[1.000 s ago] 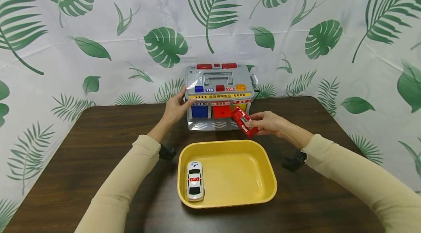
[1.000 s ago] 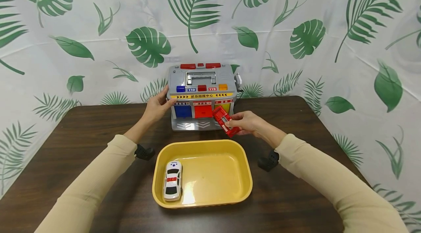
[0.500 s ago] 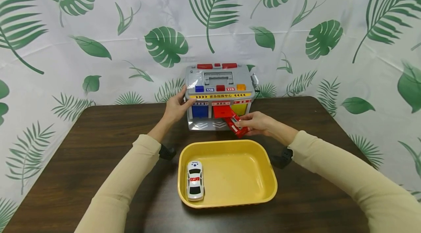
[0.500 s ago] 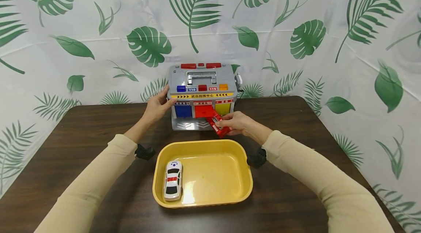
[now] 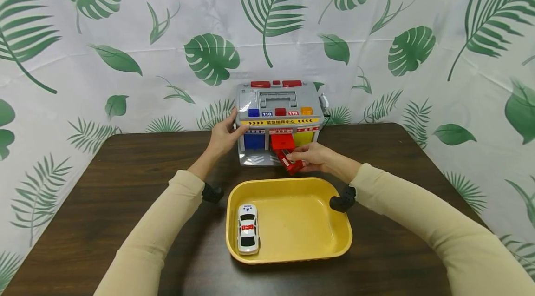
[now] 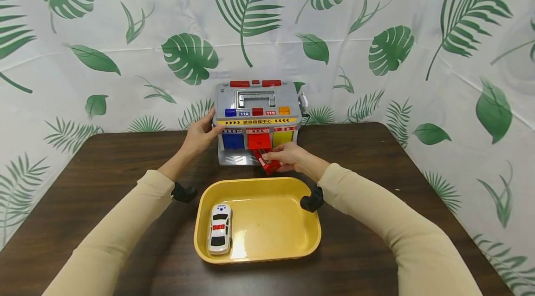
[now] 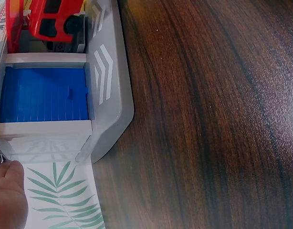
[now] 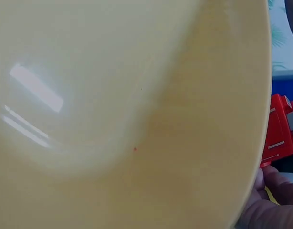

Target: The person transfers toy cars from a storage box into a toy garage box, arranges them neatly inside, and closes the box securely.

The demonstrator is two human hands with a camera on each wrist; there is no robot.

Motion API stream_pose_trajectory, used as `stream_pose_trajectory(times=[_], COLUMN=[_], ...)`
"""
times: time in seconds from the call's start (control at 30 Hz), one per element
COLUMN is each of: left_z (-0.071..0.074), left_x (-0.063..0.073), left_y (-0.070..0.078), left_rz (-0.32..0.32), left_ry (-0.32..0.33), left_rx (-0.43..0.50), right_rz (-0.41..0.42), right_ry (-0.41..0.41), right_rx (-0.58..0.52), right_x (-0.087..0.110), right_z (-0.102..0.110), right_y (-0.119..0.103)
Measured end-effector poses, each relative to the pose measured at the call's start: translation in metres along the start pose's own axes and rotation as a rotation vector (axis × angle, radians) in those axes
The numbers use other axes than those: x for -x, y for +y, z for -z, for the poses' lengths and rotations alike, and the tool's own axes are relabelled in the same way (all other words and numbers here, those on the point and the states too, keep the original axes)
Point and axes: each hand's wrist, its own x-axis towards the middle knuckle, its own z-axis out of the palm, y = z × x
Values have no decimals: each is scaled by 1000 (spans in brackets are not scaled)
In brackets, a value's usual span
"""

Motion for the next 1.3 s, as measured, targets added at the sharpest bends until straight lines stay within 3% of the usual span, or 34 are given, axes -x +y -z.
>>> stream_pose_trajectory(times=[0.5,0.97,1.3], left_z=[2,2,1], left_x=[1,1,1], left_y=[3,2,1], left_rz=[3,7,26], left_ry=[-3,-1,-15], left_rx=[-24,-8,-6], right_rz=[-27,9,2], right_ry=[62,93,125], right_rx=[-74,-160,-218], right_x=[-11,-4,-11], right_z=[-11,-17,-22], right_y=[-3,-3,-1])
